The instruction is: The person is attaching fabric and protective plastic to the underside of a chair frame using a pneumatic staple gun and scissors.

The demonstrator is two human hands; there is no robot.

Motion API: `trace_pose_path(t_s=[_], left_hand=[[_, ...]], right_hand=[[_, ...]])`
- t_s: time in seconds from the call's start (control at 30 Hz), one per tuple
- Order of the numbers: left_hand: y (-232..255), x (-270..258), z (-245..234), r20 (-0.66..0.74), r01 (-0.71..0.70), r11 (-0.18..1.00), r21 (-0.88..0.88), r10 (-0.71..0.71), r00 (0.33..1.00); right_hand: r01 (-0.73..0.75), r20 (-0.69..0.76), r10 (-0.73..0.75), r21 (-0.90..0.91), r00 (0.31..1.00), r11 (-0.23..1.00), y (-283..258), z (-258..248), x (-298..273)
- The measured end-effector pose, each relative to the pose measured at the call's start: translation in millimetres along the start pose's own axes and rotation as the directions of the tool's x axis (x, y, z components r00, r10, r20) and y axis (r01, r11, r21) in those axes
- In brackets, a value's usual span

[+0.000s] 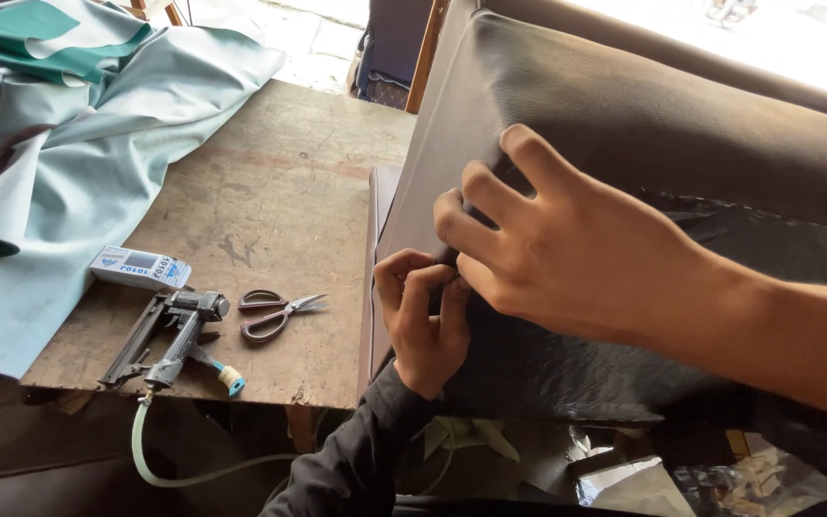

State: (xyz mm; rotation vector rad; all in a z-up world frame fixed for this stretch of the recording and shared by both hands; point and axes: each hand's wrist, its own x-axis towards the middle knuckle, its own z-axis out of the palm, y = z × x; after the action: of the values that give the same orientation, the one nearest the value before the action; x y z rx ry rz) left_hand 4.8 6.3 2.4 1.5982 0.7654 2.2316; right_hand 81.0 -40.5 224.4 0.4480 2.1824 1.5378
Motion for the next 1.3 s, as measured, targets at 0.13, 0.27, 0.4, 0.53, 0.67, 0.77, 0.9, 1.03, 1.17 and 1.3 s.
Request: trace_pose_path(t_s=[0.13,0.27,0.4,0.53,0.67,0.77,0.9,1.03,1.17,1.3], left_hand=[[-1.3,-1.8,1.8,-0.001,-0.017,1.0,0.009,0.017,1.0],[0.8,7.7,0.0,0.003,-0.016,1.0,-0.022,0.016,1.0],[-0.4,7.5,2.6,-0.015,-0.091,0.996,0.011,0.091,0.996],[-10.9,5.9,-6.5,0.049,-0.061,0.995,-0.077,0.065,0.997],[-28.6,5.9,-19.1,0.141,-0.073,0.994,-0.083,0.084,0.986],[-33.9,8.2,-21.4,0.14,-0.151,0.985,-0.086,0.162,0.977],[-29.3,17.1,-27.9,0.192,-0.113,0.99,-0.086,0.128,0.973],[-63.3,19.5,-46.5,0.209,0.108,0.982,-0.156,-0.074,0.975],[-184.7,-9.4,-119.7,0.257,0.263,0.959,0.11,-0.283,0.924],[-330.0,-64.3,-234.1,0.137,0.291,0.594,0.749,-0.57,0.81]], right_hand=[[-0.02,-0.038,0.019,-0.021,0.999,1.0,-14.6,12.4,1.5],[-0.052,-0.101,0.049,-0.026,0.994,0.998,-14.9,15.1,2.2],[-0.136,-0.112,0.134,-0.011,0.985,0.991,-13.9,12.8,3.8],[-0.197,-0.141,0.197,0.012,0.97,0.98,-19.9,16.2,1.3],[-0.219,-0.169,0.218,0.013,0.961,0.976,-25.3,20.7,5.1],[-0.239,-0.112,0.236,-0.01,0.965,0.971,-27.7,18.3,8.1],[-0.289,-0.105,0.287,-0.009,0.952,0.957,-29.2,15.3,9.8],[-0.321,-0.121,0.318,-0.008,0.94,0.947,-26.4,6.9,10.7],[-0.417,-0.086,0.421,0.064,0.903,0.907,-34.6,8.9,11.0],[-0.454,-0.126,0.464,0.097,0.877,0.886,-36.5,12.1,18.1]])
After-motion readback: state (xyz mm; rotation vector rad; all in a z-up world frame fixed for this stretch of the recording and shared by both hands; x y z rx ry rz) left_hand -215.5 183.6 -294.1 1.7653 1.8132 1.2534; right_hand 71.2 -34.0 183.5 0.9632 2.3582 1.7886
